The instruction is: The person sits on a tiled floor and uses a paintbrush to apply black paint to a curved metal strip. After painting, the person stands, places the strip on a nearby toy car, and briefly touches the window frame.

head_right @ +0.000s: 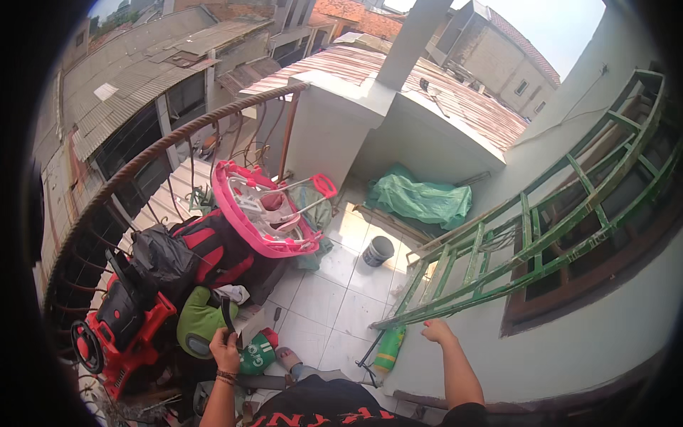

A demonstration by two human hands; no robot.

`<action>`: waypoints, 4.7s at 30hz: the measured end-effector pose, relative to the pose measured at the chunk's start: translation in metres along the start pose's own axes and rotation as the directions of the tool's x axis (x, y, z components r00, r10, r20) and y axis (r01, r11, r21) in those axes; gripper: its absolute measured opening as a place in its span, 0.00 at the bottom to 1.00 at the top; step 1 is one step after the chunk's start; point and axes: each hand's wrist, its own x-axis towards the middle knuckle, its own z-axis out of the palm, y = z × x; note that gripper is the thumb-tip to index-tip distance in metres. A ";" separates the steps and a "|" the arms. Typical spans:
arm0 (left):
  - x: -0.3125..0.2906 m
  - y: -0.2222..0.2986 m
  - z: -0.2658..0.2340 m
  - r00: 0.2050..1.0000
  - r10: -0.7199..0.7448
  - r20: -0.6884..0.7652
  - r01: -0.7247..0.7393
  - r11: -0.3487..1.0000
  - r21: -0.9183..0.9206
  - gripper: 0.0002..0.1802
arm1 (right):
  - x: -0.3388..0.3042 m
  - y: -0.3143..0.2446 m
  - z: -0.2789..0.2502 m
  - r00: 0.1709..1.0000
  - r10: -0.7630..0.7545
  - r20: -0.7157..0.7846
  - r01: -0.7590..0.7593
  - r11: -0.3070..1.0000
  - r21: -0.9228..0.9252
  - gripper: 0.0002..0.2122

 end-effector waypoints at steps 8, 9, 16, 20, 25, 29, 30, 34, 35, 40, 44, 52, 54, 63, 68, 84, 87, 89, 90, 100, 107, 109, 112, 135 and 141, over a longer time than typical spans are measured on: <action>-0.096 0.029 -0.145 0.834 -0.090 -0.544 0.270 0.927 0.261 0.07 | 0.067 -0.209 0.240 0.782 -0.563 0.268 0.514 0.826 0.232 0.12; -0.127 0.021 -0.156 0.764 -0.138 -0.630 0.336 0.919 0.206 0.07 | 0.063 -0.236 0.232 0.731 -0.624 0.275 0.595 0.781 0.191 0.12; -0.250 0.012 -0.173 0.333 -0.197 -0.922 0.512 0.859 0.001 0.06 | 0.164 -0.297 0.208 0.769 -0.537 0.348 0.563 0.826 0.031 0.18; -0.273 -0.012 -0.188 0.187 -0.284 -0.940 0.514 0.844 -0.153 0.07 | 0.137 -0.341 0.186 0.689 -0.678 0.256 0.722 0.674 -0.159 0.23; -0.240 -0.042 -0.259 0.267 -0.268 -0.926 0.394 0.907 -0.149 0.07 | 0.037 -0.392 0.179 0.720 -0.659 0.216 0.692 0.660 -0.293 0.24; -0.192 -0.048 -0.338 0.307 -0.201 -0.930 0.288 0.951 -0.110 0.08 | -0.003 -0.388 0.204 0.737 -0.662 0.138 0.656 0.651 -0.382 0.24; -0.184 -0.052 -0.357 0.307 -0.179 -0.935 0.255 0.962 -0.101 0.08 | -0.015 -0.389 0.211 0.746 -0.655 0.115 0.640 0.659 -0.397 0.25; -0.150 -0.060 -0.410 0.339 -0.039 -0.940 0.192 0.981 0.029 0.08 | -0.039 -0.390 0.237 0.709 -0.703 0.057 0.667 0.641 -0.379 0.25; -0.142 -0.064 -0.416 0.367 0.001 -0.930 0.176 0.982 0.070 0.08 | -0.047 -0.393 0.242 0.700 -0.711 0.066 0.693 0.654 -0.304 0.25; -0.120 -0.070 -0.402 0.527 -0.020 -0.850 0.262 0.955 0.140 0.10 | -0.091 -0.430 0.260 0.707 -0.699 0.110 0.705 0.684 -0.187 0.24; -0.111 -0.085 -0.364 0.558 0.028 -0.829 0.231 0.955 0.188 0.07 | -0.104 -0.461 0.262 0.661 -0.734 0.152 0.748 0.662 -0.056 0.21; -0.111 -0.087 -0.275 0.498 -0.115 -0.859 0.367 0.926 0.089 0.07 | -0.054 -0.511 0.228 0.489 -0.853 0.183 0.823 0.521 0.226 0.20; -0.103 -0.086 -0.254 0.475 -0.215 -0.853 0.363 0.931 -0.032 0.08 | -0.030 -0.503 0.210 0.498 -0.851 0.166 0.827 0.524 0.203 0.20; -0.051 -0.024 -0.215 0.482 -0.396 -0.782 0.076 0.908 -0.413 0.08 | 0.016 -0.520 0.177 0.511 -0.844 0.162 0.721 0.524 0.454 0.17; -0.056 -0.009 -0.214 0.513 -0.425 -0.746 0.028 0.877 -0.480 0.08 | -0.066 -0.580 0.168 0.323 -0.912 0.251 0.761 0.408 0.504 0.11; -0.147 -0.018 -0.249 0.538 -0.468 -0.701 0.035 0.843 -0.537 0.06 | -0.245 -0.632 0.242 -0.014 -0.915 0.404 0.532 0.335 0.778 0.10; -0.168 -0.024 -0.280 0.536 -0.484 -0.692 0.029 0.830 -0.557 0.05 | -0.278 -0.642 0.258 0.018 -0.884 0.466 0.490 0.414 0.767 0.10; -0.181 -0.028 -0.303 0.535 -0.472 -0.701 -0.012 0.825 -0.565 0.05 | -0.302 -0.655 0.267 0.017 -0.873 0.488 0.535 0.420 0.733 0.09; -0.188 -0.031 -0.313 0.528 -0.470 -0.707 -0.015 0.827 -0.562 0.05 | -0.312 -0.660 0.275 0.016 -0.864 0.504 0.518 0.438 0.735 0.09; -0.246 -0.063 -0.397 0.395 -0.391 -0.832 0.081 0.916 -0.392 0.07 | -0.399 -0.696 0.346 -0.009 -0.817 0.576 0.509 0.492 0.706 0.06; -0.245 -0.093 -0.409 0.474 -0.431 -0.768 0.057 0.886 -0.461 0.08 | -0.391 -0.710 0.374 -0.053 -0.846 0.531 0.642 0.378 0.667 0.07; -0.244 -0.101 -0.392 0.503 -0.477 -0.721 0.009 0.837 -0.548 0.11 | -0.375 -0.705 0.368 -0.010 -0.849 0.529 0.723 0.359 0.590 0.08; -0.260 -0.118 -0.359 0.454 -0.641 -0.618 0.045 0.710 -0.703 0.20 | -0.345 -0.704 0.349 0.108 -0.880 0.463 0.665 0.411 0.624 0.08; -0.296 -0.165 -0.070 -0.101 -0.961 0.257 0.818 0.067 0.572 0.49 | -0.073 -0.642 0.208 0.551 -0.829 -0.098 0.412 0.167 0.896 0.04; -0.262 -0.141 0.018 0.180 -0.686 0.705 0.763 0.549 0.340 0.47 | -0.082 -0.623 0.246 0.438 -0.882 0.176 0.317 0.334 0.888 0.04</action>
